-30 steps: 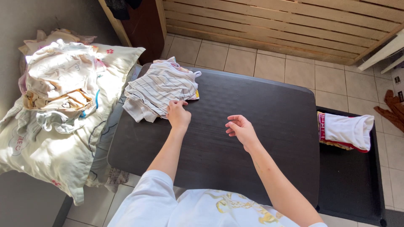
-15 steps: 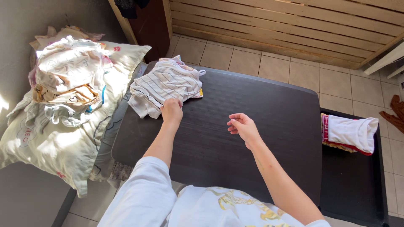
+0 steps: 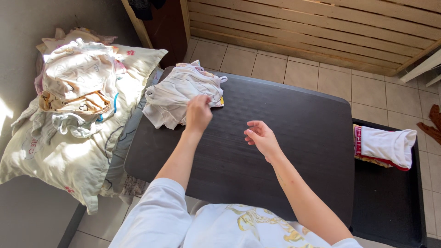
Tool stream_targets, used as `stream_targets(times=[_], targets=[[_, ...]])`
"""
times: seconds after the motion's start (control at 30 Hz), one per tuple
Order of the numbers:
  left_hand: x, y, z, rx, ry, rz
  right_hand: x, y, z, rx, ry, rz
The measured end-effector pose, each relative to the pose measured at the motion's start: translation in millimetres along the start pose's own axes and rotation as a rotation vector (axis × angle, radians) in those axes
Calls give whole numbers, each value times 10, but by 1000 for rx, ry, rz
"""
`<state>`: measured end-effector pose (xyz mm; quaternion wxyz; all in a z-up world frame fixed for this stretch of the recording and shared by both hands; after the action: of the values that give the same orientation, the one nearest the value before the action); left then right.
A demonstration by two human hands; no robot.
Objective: Fold several pieces of children's clothing and place them into a drawer organizer.
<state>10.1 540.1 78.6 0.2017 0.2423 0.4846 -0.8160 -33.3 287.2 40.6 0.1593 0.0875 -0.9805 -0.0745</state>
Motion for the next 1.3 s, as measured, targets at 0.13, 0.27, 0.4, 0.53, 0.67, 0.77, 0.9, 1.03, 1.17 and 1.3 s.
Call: stream_targets(times=[0.13, 0.27, 0.4, 0.53, 0.67, 0.77, 0.9, 1.03, 1.17, 1.3], targets=[[-156, -153, 793, 269, 72, -87, 83, 327, -383, -14, -128, -30], [-67, 18, 1290, 371, 95, -262, -206, 79, -117, -192, -238, -77], [-81, -204, 1551, 334, 112, -369, -168, -275, -208, -720, -112, 19], [142, 204, 1293, 191, 242, -308, -168, -733, -278, -1138, -245, -577], [232, 643, 1159, 276, 23, -421, 224, -477, -798, -411, -130, -192], [237, 829, 1329, 472, -138, -586, 290, -353, -697, 91, -138, -43], [54, 517, 1713, 496, -85, -620, -26, -804, -127, 35, -167, 95], [58, 379, 1770, 279, 49, -636, 51, -1062, -282, -429, 10, 131], [315, 710, 1585, -60, 60, -561, 20, -1408, -413, -811, -26, 135], [693, 1550, 1058, -134, -275, -729, 118, -1593, -577, -1059, 32, 15]])
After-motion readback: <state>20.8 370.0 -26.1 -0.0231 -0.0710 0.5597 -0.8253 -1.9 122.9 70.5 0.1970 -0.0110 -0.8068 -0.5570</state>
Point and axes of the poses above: each hand's wrist, its own x-axis away from the middle knuckle, its own y-axis out of the palm, z = x × y, the point moved 7 cm from there along -x, towards the middle knuckle, and after that the axes turned 15 degrees about -x, right-handed, at the moved point
